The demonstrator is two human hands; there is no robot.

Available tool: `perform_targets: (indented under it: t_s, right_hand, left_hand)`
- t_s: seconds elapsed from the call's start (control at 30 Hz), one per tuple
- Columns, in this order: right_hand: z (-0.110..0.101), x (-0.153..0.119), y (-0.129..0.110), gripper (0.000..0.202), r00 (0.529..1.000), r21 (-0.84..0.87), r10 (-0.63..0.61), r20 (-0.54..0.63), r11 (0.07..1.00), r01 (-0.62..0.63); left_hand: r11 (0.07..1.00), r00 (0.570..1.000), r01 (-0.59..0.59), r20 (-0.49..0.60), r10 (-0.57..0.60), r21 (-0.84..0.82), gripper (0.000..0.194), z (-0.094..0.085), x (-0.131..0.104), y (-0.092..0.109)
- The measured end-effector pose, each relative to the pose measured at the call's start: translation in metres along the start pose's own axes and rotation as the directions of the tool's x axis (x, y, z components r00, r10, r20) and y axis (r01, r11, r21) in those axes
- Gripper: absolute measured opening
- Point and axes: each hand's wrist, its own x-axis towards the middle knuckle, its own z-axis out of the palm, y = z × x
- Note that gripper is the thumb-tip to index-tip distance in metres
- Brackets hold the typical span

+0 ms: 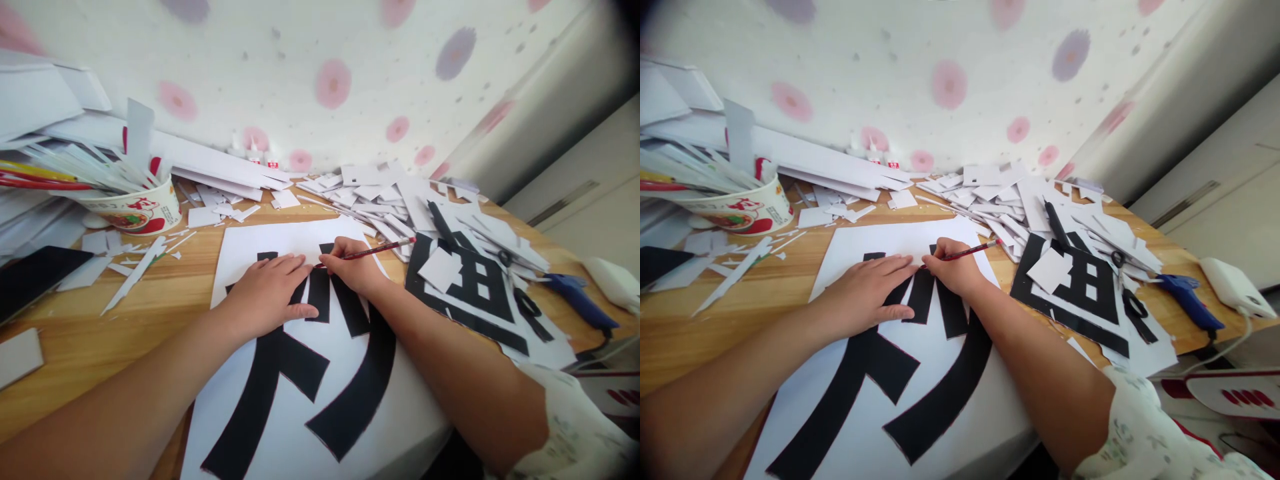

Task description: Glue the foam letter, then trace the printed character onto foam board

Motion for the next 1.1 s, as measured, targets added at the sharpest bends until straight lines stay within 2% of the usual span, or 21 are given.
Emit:
perform_targets:
  t_s: [0.67,0.93,1.03,1.1]
  right_hand:
    - [-0.012,-0.004,0.006,0.026,0.995,0.002,0.023,-0.1,1.0,-0.023]
    - [-0.014,-0.002,0.006,0.027,0.994,-0.002,0.032,-0.102,0.999,-0.032]
    - [-0.014,-0.001,0.01,0.028,0.994,0.052,0.042,-0.101,0.998,-0.037]
    - [-0.013,0.0,0.016,0.027,0.991,0.164,0.075,-0.115,0.985,-0.055]
  left_hand:
    - [1.0,1.0,0.007,0.014,-0.007,0.002,0.07,0.0,-0.002,0.001]
    - [1.0,0.999,0.015,0.037,-0.015,0.004,0.07,0.0,-0.003,0.0]
    - [1.0,0.999,0.023,0.047,-0.023,-0.003,0.07,-0.002,-0.003,0.002]
    - [0.999,0.998,0.032,0.057,-0.032,-0.006,0.07,-0.003,-0.004,0.003]
